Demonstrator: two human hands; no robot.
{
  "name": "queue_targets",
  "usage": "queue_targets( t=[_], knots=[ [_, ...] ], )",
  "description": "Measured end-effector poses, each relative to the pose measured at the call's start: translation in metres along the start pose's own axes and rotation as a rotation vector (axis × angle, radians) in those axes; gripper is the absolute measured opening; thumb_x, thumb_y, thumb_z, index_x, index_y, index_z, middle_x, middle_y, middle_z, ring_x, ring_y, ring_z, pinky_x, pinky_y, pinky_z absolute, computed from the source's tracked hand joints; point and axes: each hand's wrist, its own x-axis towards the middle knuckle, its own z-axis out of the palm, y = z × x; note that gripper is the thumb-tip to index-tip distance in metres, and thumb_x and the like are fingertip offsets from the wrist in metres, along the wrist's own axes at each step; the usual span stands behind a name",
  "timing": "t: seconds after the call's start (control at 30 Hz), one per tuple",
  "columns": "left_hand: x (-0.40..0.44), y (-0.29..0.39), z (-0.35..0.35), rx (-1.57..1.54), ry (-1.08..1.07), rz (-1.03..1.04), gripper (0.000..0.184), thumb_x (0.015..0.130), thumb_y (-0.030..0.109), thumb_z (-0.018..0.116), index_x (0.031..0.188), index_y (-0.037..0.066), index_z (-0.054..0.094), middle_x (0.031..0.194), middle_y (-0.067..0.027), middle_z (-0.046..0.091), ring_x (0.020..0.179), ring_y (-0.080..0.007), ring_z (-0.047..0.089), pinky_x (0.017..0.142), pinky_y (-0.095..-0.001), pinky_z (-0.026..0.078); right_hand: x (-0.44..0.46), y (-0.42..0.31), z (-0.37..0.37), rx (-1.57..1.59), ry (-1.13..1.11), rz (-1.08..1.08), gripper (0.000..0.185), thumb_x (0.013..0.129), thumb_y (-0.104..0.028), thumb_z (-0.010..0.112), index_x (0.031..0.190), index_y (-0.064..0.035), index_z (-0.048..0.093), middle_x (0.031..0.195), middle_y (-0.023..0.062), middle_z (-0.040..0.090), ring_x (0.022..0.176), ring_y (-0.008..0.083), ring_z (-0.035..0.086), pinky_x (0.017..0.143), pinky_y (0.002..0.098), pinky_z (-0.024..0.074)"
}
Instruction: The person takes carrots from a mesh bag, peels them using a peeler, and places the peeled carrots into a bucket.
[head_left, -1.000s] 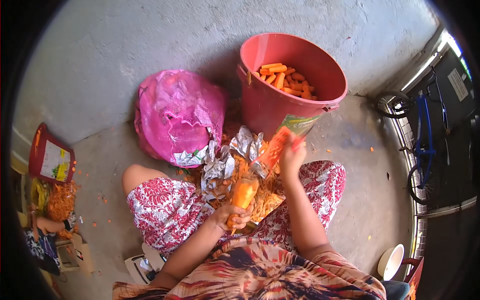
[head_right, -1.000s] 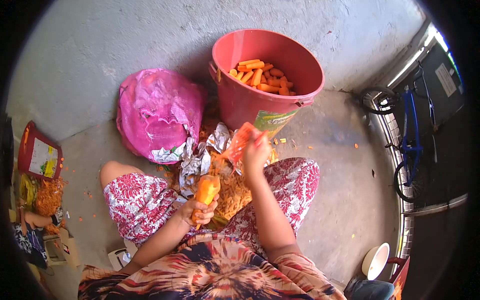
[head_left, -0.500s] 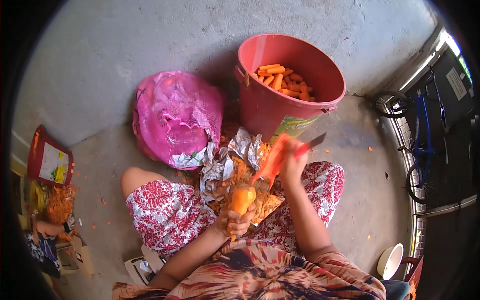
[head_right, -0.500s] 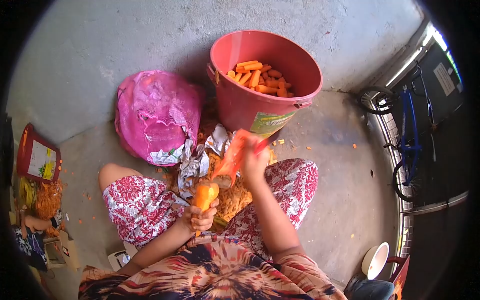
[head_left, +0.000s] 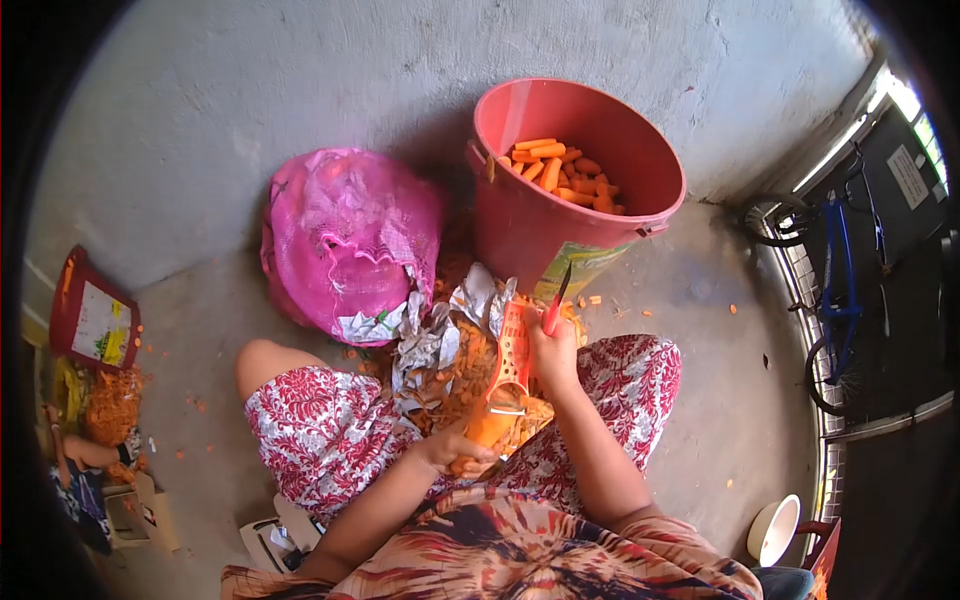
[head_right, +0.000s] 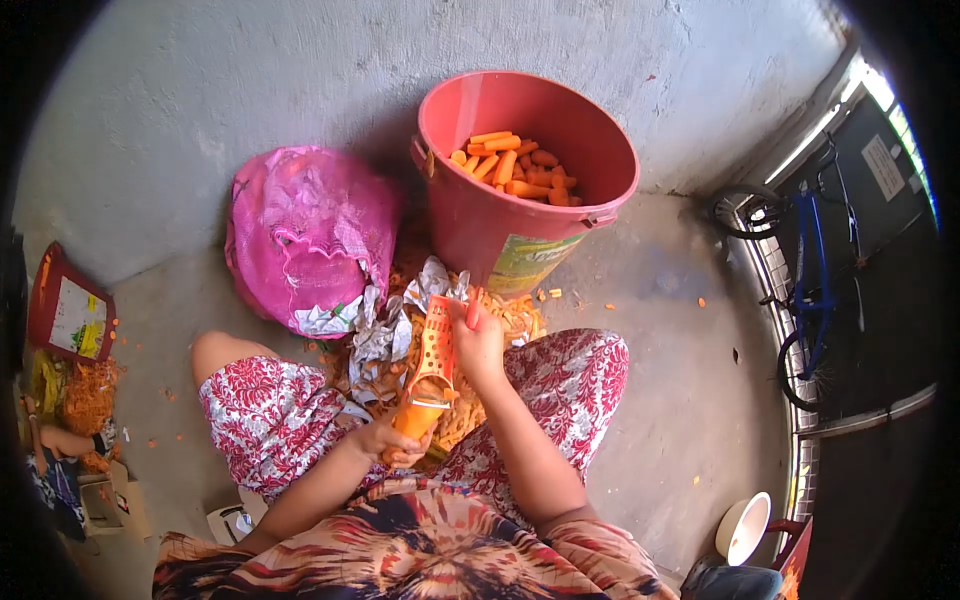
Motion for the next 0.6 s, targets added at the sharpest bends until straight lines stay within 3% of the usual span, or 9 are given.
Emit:
queue_targets(
  t=[0.17, 0.3, 0.37, 0.43, 0.53, 0.57, 0.6],
  knots=[
    [-0.005, 0.005, 0.013, 0.144, 0.077, 0.013, 0.026, 0.068, 0.004, 0.056, 0.09, 0.003, 0.043, 0.058, -0.0036, 0.043, 0.038, -0.0068, 0.038, 0.034, -0.0207, 0.029, 0.037, 0.009, -0.017, 0.002, 0.1, 0.263, 0.026, 0.082, -0.02, 0.05, 0.065, 0.0002, 0.052, 0.051, 0.0005, 0.046, 0.047, 0.006, 0.041, 0.043, 0.0257, 0.0332],
    [-0.004, 0.01, 0.011, 0.183, 0.163, 0.031, 0.026, 0.068, 0.004, 0.057, 0.089, 0.004, 0.043, 0.057, -0.0031, 0.043, 0.039, -0.0071, 0.039, 0.034, -0.0206, 0.03, -0.002, -0.028, -0.005, 0.239, -0.091, 0.197, 0.025, 0.082, -0.02, 0.051, 0.066, -0.0005, 0.051, 0.053, -0.0011, 0.045, 0.048, 0.0056, 0.04, 0.042, 0.0253, 0.0323],
    [-0.002, 0.012, 0.014, 0.217, 0.203, 0.042, 0.025, 0.068, 0.004, 0.058, 0.089, 0.004, 0.043, 0.057, -0.003, 0.042, 0.039, -0.0071, 0.039, 0.035, -0.0207, 0.03, -0.01, -0.005, 0.009, 0.053, -0.169, 0.104, 0.018, 0.079, -0.014, 0.048, 0.068, -0.0006, 0.051, 0.054, -0.0015, 0.045, 0.049, 0.0075, 0.04, 0.044, 0.025, 0.0338],
    [-0.004, 0.013, 0.015, 0.243, 0.26, 0.058, 0.025, 0.068, 0.004, 0.058, 0.088, 0.004, 0.043, 0.057, -0.003, 0.042, 0.039, -0.0071, 0.039, 0.035, -0.0206, 0.03, -0.003, -0.015, 0.005, -0.044, -0.109, 0.23, 0.019, 0.081, -0.014, 0.046, 0.078, 0.0027, 0.053, 0.053, 0.0051, 0.046, 0.046, 0.0112, 0.04, 0.042, 0.0299, 0.0342],
    [-0.005, 0.015, 0.015, 0.287, 0.193, 0.086, 0.021, 0.07, 0.004, 0.058, 0.086, 0.004, 0.045, 0.056, -0.0021, 0.043, 0.039, -0.0068, 0.039, 0.035, -0.0209, 0.031, 0.02, 0.043, 0.013, 0.004, 0.208, 0.017, 0.023, 0.082, -0.017, 0.046, 0.071, 0.0017, 0.055, 0.05, 0.0047, 0.045, 0.044, 0.0108, 0.038, 0.04, 0.03, 0.0321],
    [-0.008, 0.014, 0.017, 0.322, 0.152, 0.088, 0.02, 0.07, 0.005, 0.058, 0.086, 0.004, 0.045, 0.055, -0.0014, 0.043, 0.039, -0.0063, 0.039, 0.035, -0.0208, 0.031, 0.028, 0.048, 0.001, 0.047, 0.215, 0.147, 0.024, 0.082, -0.018, 0.048, 0.071, 0.002, 0.055, 0.051, 0.0041, 0.046, 0.046, 0.0101, 0.04, 0.042, 0.0288, 0.0331],
    [-0.009, 0.018, 0.009, 0.373, 0.124, 0.018, 0.034, 0.069, 0.008, 0.062, 0.096, 0.001, 0.043, 0.072, -0.0098, 0.05, 0.052, -0.0159, 0.05, 0.046, -0.0269, 0.041, 0.035, 0.045, -0.011, 0.092, 0.226, 0.276, 0.025, 0.082, -0.019, 0.049, 0.07, 0.0022, 0.055, 0.052, 0.0035, 0.047, 0.047, 0.0094, 0.041, 0.043, 0.0277, 0.034]
  ],
)
